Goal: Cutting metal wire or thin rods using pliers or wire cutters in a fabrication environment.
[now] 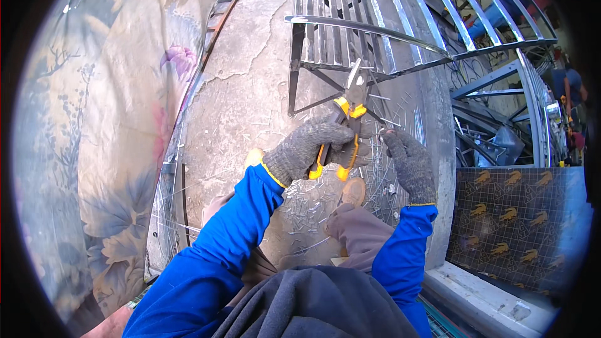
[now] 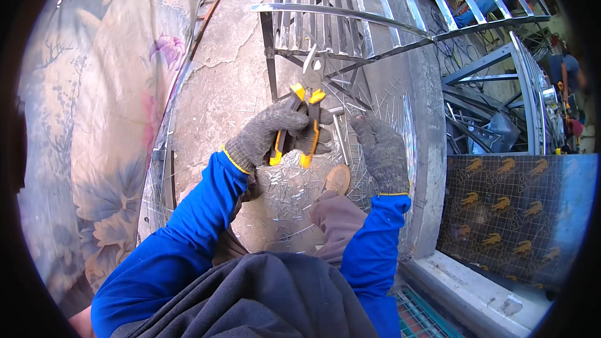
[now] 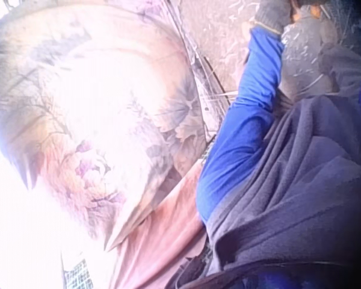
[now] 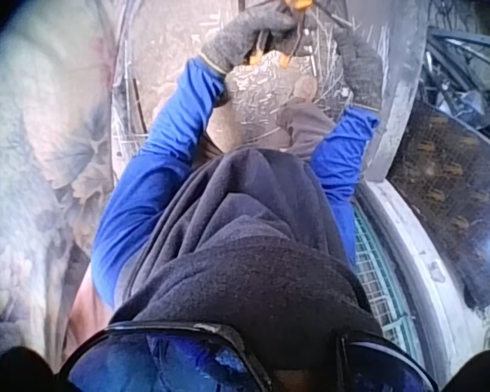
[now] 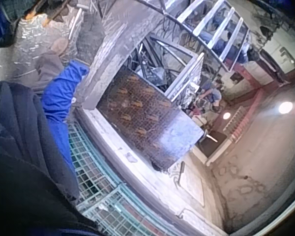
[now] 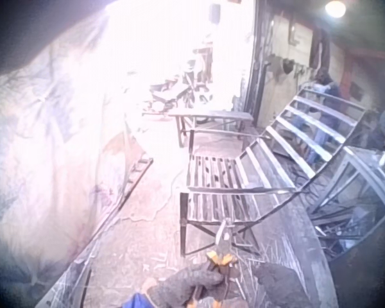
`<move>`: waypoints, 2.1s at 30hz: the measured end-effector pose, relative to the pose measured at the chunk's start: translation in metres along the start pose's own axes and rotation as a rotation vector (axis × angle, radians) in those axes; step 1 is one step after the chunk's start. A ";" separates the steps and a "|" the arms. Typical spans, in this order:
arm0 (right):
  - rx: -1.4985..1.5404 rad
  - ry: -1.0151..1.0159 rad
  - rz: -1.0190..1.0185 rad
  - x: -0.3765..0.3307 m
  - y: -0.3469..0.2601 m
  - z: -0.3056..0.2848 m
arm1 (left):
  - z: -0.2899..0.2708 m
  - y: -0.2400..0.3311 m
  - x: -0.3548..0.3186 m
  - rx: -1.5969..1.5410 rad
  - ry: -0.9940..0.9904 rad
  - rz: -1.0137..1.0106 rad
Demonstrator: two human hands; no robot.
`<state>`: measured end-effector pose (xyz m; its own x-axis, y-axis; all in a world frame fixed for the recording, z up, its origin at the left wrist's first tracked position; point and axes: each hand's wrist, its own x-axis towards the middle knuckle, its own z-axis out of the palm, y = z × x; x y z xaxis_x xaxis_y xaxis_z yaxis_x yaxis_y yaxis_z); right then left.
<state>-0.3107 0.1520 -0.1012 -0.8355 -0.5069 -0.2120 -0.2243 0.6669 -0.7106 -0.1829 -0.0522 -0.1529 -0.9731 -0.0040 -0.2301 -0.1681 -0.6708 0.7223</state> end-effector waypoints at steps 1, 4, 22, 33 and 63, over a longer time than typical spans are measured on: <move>0.001 0.016 -0.007 0.000 0.003 0.000 | 0.003 0.003 -0.001 -0.001 -0.004 -0.001; -0.006 0.052 -0.002 0.002 0.010 -0.001 | 0.012 0.008 -0.003 -0.151 0.068 0.000; -0.079 0.145 -0.050 0.008 0.018 -0.006 | 0.031 0.014 -0.010 -0.062 -0.036 0.064; 0.010 0.169 -0.031 0.009 0.024 -0.006 | 0.018 0.009 -0.009 0.085 0.052 0.027; -0.159 0.174 -0.050 0.010 0.027 -0.007 | 0.029 0.015 -0.009 0.160 -0.012 -0.014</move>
<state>-0.3283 0.1686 -0.1173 -0.8922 -0.4488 -0.0504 -0.3323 0.7279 -0.5998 -0.1808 -0.0406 -0.1215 -0.9721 0.0138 -0.2341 -0.2037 -0.5444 0.8137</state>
